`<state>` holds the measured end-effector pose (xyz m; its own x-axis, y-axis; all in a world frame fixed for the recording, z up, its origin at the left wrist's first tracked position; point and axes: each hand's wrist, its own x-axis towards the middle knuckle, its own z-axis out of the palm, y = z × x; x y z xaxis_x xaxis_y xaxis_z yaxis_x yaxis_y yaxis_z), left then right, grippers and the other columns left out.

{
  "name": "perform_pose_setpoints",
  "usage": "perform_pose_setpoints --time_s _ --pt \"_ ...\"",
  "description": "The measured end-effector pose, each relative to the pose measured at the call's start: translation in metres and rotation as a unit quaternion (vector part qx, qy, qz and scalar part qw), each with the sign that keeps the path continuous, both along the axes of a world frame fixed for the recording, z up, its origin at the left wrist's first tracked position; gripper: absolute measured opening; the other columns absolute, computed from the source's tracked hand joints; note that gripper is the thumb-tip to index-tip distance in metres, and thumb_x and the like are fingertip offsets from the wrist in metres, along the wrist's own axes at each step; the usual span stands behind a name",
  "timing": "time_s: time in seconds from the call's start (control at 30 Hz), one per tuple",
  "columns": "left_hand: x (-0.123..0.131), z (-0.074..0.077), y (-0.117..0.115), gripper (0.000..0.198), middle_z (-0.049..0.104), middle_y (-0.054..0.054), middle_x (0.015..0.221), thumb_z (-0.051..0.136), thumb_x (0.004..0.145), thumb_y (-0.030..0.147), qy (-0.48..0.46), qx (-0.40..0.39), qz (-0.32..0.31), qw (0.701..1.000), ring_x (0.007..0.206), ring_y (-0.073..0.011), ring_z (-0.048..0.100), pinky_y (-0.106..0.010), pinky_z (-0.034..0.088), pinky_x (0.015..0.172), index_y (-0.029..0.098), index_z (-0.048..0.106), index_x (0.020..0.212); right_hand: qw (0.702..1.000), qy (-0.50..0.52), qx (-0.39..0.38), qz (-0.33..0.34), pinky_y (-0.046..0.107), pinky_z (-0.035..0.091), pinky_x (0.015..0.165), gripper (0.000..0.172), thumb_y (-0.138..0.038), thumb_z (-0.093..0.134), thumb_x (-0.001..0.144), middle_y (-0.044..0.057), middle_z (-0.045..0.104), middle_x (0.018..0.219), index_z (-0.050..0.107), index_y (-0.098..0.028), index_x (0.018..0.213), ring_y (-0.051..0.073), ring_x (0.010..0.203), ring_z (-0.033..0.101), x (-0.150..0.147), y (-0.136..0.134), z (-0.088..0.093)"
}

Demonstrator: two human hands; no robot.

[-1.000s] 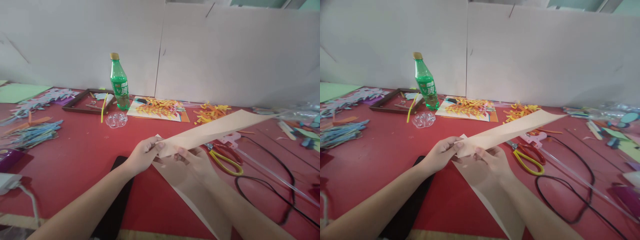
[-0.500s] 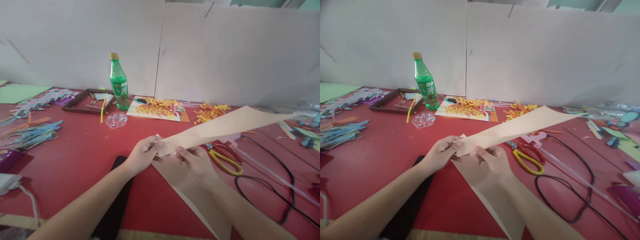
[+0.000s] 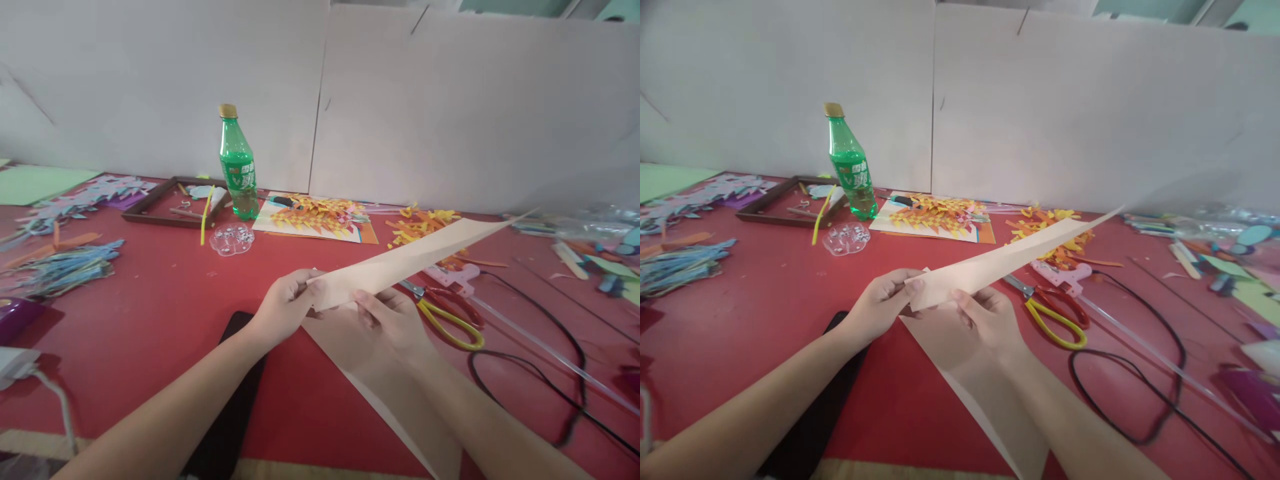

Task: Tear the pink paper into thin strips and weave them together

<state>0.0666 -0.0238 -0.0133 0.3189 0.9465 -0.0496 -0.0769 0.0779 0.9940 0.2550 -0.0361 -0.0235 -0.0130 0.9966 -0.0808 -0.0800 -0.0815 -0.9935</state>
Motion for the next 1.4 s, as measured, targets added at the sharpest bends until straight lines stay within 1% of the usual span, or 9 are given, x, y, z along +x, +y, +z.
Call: perform_pose_setpoints --time_s 0.13,0.23,0.5,0.7,0.93,1.13,1.23,1.3,1.4 --pt "-0.001 0.004 -0.004 0.07 0.065 -0.001 0.078 0.069 0.076 0.035 0.029 0.022 0.01 0.999 0.066 -0.0154 0.065 -0.028 0.055 0.063 0.022 0.035 0.135 0.999 -0.034 0.034 0.001 0.026 0.032 0.049 0.037 -0.039 0.07 0.077 -0.004 0.045 0.045 0.054 -0.018 0.052 0.009 0.045 0.04 -0.002 -0.003 -0.002" --pt "0.0 0.006 -0.007 0.085 0.065 0.0 0.078 0.073 0.071 0.031 0.055 0.026 0.007 0.998 0.067 -0.0169 0.066 -0.028 0.053 0.063 0.025 0.024 0.14 0.997 -0.056 0.059 0.007 0.026 0.033 0.049 0.034 -0.039 0.069 0.077 -0.004 0.047 0.046 0.057 -0.017 0.055 0.009 0.045 0.041 -0.002 -0.005 -0.005" --pt "0.002 0.008 -0.008 0.093 0.063 0.002 0.074 0.076 0.066 0.033 0.106 0.053 0.052 0.992 0.077 -0.0214 0.065 -0.034 0.052 0.072 0.024 0.024 0.143 0.993 -0.085 0.084 0.018 0.026 0.036 0.047 0.031 -0.039 0.067 0.079 -0.002 0.05 0.048 0.061 -0.017 0.058 0.01 0.045 0.044 -0.006 -0.01 -0.002" --pt "0.002 0.006 -0.002 0.098 0.067 -0.002 0.078 0.078 0.065 0.034 0.078 0.008 0.064 0.995 0.073 -0.0215 0.066 -0.033 0.051 0.068 0.02 0.022 0.145 0.995 -0.057 0.084 -0.008 0.025 0.035 0.046 0.031 -0.038 0.069 0.078 -0.002 0.051 0.048 0.06 -0.017 0.057 0.01 0.045 0.044 -0.002 -0.007 -0.008" --pt "0.002 0.008 0.001 0.089 0.068 -0.003 0.072 0.077 0.066 0.037 0.102 0.015 0.069 0.992 0.069 -0.0201 0.064 -0.031 0.048 0.064 0.014 0.034 0.14 0.996 -0.022 0.077 -0.048 0.024 0.036 0.047 0.026 -0.036 0.072 0.076 -0.003 0.052 0.048 0.064 -0.016 0.061 0.009 0.045 0.046 0.005 -0.002 -0.016" --pt "-0.005 0.0 0.009 0.06 0.063 0.001 0.076 0.073 0.071 0.03 0.076 0.04 0.087 0.992 0.072 -0.0127 0.06 -0.027 0.047 0.073 0.014 0.047 0.123 0.983 0.119 0.062 -0.123 0.02 0.031 0.042 0.028 -0.03 0.078 0.069 -0.004 0.051 0.049 0.058 -0.016 0.056 0.005 0.042 0.041 0.008 0.009 -0.004" --pt "-0.005 -0.005 0.011 0.039 0.059 0.002 0.075 0.068 0.077 0.029 0.042 0.043 0.09 0.994 0.07 -0.0102 0.058 -0.026 0.046 0.073 0.016 0.053 0.11 0.973 0.146 0.079 -0.159 0.02 0.031 0.041 0.028 -0.029 0.078 0.068 -0.004 0.052 0.051 0.057 -0.016 0.055 0.005 0.042 0.04 0.009 0.012 0.0" --pt "-0.001 -0.005 0.008 0.031 0.059 0.001 0.078 0.067 0.078 0.028 0.013 0.042 0.056 0.997 0.073 -0.0104 0.059 -0.026 0.047 0.074 0.016 0.054 0.104 0.977 0.129 0.088 -0.146 0.02 0.031 0.041 0.027 -0.03 0.076 0.071 -0.004 0.052 0.051 0.059 -0.016 0.057 0.005 0.042 0.041 0.007 0.008 -0.001" --pt "0.006 -0.001 -0.001 0.052 0.062 -0.004 0.101 0.075 0.07 0.022 -0.052 0.038 -0.039 0.997 0.088 -0.0153 0.063 -0.029 0.051 0.077 0.02 0.047 0.114 0.99 0.051 0.117 -0.065 0.023 0.035 0.045 0.026 -0.035 0.072 0.075 -0.004 0.051 0.05 0.061 -0.018 0.06 0.008 0.045 0.043 0.003 -0.003 -0.003"
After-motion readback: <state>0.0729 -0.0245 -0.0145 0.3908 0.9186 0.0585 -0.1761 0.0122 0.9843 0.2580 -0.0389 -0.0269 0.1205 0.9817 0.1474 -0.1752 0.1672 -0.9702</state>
